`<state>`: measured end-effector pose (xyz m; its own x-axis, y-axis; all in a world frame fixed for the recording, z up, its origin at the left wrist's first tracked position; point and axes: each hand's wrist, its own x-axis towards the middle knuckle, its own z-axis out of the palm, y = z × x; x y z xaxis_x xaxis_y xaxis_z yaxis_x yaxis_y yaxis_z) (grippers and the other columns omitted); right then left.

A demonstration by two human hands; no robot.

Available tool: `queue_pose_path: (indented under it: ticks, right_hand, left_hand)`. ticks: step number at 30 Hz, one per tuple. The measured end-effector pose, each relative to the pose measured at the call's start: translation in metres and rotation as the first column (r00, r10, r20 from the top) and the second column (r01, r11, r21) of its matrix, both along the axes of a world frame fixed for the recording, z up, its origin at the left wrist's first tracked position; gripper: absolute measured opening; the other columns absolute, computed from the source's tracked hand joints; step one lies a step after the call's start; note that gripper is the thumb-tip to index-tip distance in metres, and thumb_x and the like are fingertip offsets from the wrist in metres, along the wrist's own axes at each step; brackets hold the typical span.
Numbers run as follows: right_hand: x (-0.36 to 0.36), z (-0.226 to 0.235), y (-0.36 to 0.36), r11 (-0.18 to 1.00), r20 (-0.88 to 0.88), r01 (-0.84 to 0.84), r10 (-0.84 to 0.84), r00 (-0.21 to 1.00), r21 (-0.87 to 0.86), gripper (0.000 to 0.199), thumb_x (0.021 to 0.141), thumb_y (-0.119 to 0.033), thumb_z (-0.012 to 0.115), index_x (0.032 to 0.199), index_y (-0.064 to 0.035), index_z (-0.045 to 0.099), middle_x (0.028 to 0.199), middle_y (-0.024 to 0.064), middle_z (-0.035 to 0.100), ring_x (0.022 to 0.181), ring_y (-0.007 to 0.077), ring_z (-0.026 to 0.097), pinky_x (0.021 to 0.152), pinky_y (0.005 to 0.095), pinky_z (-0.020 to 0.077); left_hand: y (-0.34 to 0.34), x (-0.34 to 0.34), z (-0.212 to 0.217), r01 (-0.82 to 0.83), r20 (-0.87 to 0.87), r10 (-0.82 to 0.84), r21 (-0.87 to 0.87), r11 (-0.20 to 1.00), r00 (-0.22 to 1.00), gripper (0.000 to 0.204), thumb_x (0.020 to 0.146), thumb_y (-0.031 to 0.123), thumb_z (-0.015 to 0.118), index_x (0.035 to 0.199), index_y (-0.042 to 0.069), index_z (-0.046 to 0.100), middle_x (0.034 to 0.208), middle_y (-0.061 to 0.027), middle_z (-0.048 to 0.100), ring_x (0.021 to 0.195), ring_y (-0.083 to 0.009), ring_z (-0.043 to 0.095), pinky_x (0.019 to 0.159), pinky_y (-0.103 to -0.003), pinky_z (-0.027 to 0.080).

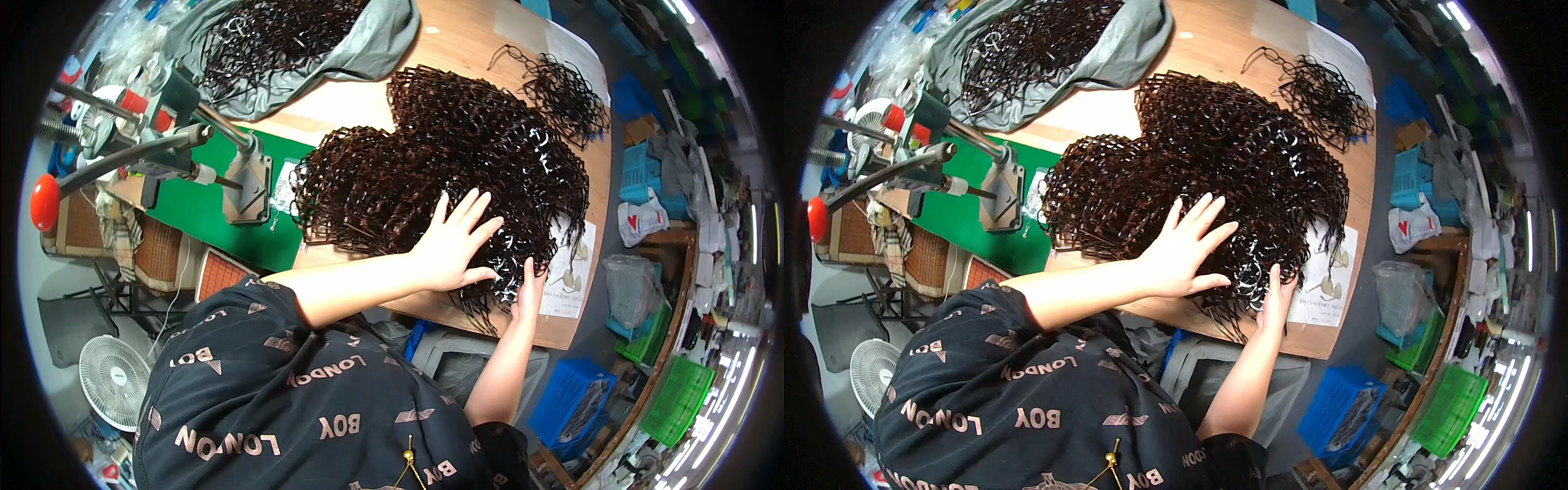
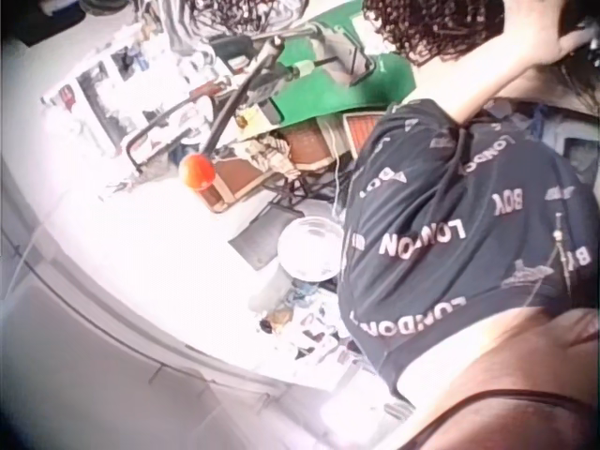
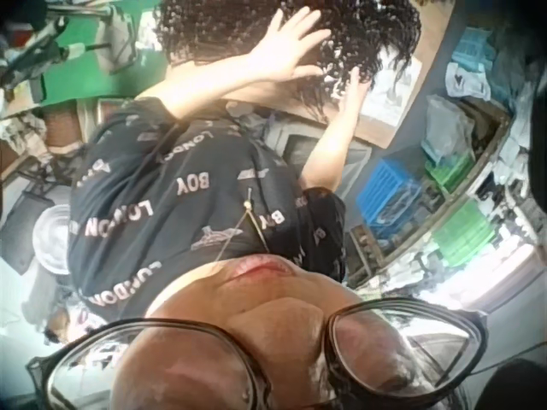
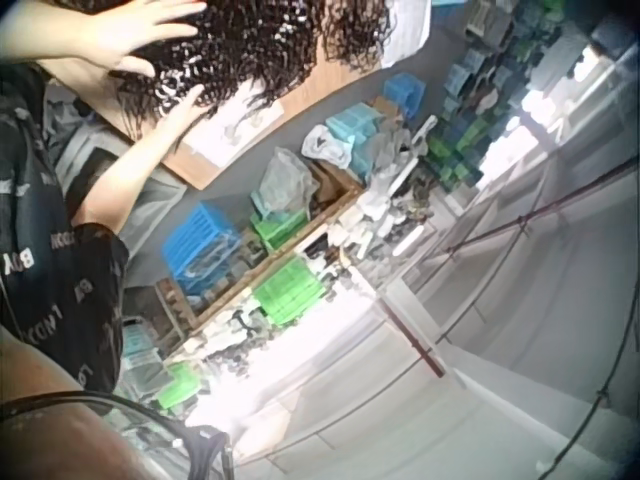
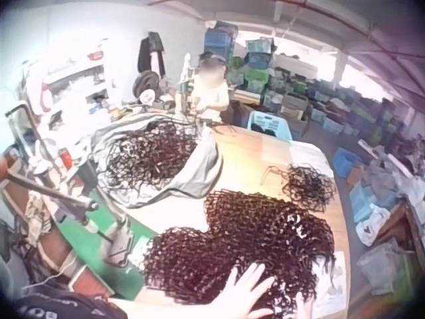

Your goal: The person repeatedly picks up eyeglass frames, uses a heat gun to warm the temples, bends them into shape, and places them on a green mat. The person also gathers a pile of frames and continues the heating and bending cycle.

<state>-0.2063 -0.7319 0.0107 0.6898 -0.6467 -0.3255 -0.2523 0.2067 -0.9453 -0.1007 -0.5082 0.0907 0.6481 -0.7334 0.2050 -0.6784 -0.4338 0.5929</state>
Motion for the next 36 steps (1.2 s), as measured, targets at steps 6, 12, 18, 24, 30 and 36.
queue_pose_path:
  ticks: [6,12,18,24,30,36]
  right_hand:
    - [-0.003,-0.008,-0.005,1.000,0.009,-0.021,0.020,1.000,0.011,0.055,0.092,-0.023,0.055,0.139,-0.0096,0.029,0.135,0.0075,0.042,0.119,0.0214,0.046,0.098,0.0354,0.0412]
    - [-0.007,-0.017,-0.010,1.000,-0.034,0.006,-0.006,0.999,-0.014,0.049,0.092,-0.030,0.055,0.134,-0.0122,0.036,0.119,0.0044,0.056,0.084,0.0117,0.063,0.051,0.0204,0.0501]
    - [-0.004,-0.003,-0.002,0.999,-0.077,-0.025,0.027,0.997,0.032,0.056,0.091,-0.035,0.055,0.136,-0.0115,0.032,0.131,0.0089,0.047,0.112,0.0225,0.052,0.087,0.0354,0.0495]
    - [-0.005,-0.001,-0.001,0.999,-0.100,-0.020,0.024,0.995,0.043,0.052,0.090,-0.036,0.056,0.133,-0.0137,0.037,0.128,0.0075,0.048,0.111,0.0224,0.052,0.086,0.0349,0.0504]
    - [-0.003,0.003,0.002,0.999,-0.120,0.000,0.005,0.993,0.043,0.054,0.089,-0.033,0.058,0.134,-0.0136,0.035,0.130,0.0087,0.047,0.111,0.0256,0.053,0.086,0.0397,0.0518]
    - [0.001,0.004,0.006,0.999,-0.148,0.023,-0.017,0.989,0.036,0.053,0.089,-0.032,0.057,0.134,-0.0126,0.036,0.129,0.0098,0.048,0.109,0.0265,0.055,0.084,0.0401,0.0533]
  left_hand:
    - [0.042,0.015,0.015,-0.108,0.057,0.108,-0.013,0.994,0.993,0.074,0.078,0.049,0.062,0.134,0.005,0.039,0.143,-0.0274,0.024,0.135,-0.0436,0.017,0.107,-0.057,0.015]
    - [0.069,0.028,-0.005,-0.302,-0.010,0.303,0.037,0.953,0.953,0.076,0.079,0.047,0.063,0.134,0.001,0.037,0.138,-0.0362,0.023,0.128,-0.0508,0.024,0.107,-0.052,0.023]
    - [0.068,0.025,-0.002,-0.277,-0.118,0.274,-0.015,0.961,0.955,0.075,0.082,0.050,0.059,0.134,0.000,0.037,0.138,-0.0358,0.023,0.129,-0.0507,0.024,0.107,-0.051,0.024]
    - [0.105,0.049,0.004,-0.406,-0.059,0.403,-0.064,0.912,0.914,0.076,0.079,0.048,0.062,0.133,-0.001,0.038,0.138,-0.0352,0.024,0.130,-0.0486,0.024,0.108,-0.052,0.020]
    - [0.115,0.059,-0.025,-0.547,-0.135,0.558,0.112,0.830,0.819,0.080,0.081,0.054,0.056,0.134,-0.002,0.035,0.136,-0.0398,0.022,0.128,-0.0503,0.024,0.107,-0.053,0.021]
    - [0.116,0.050,-0.024,-0.538,-0.216,0.525,0.001,0.843,0.823,0.075,0.082,0.048,0.059,0.134,-0.001,0.035,0.138,-0.0370,0.021,0.131,-0.0483,0.021,0.109,-0.050,0.020]
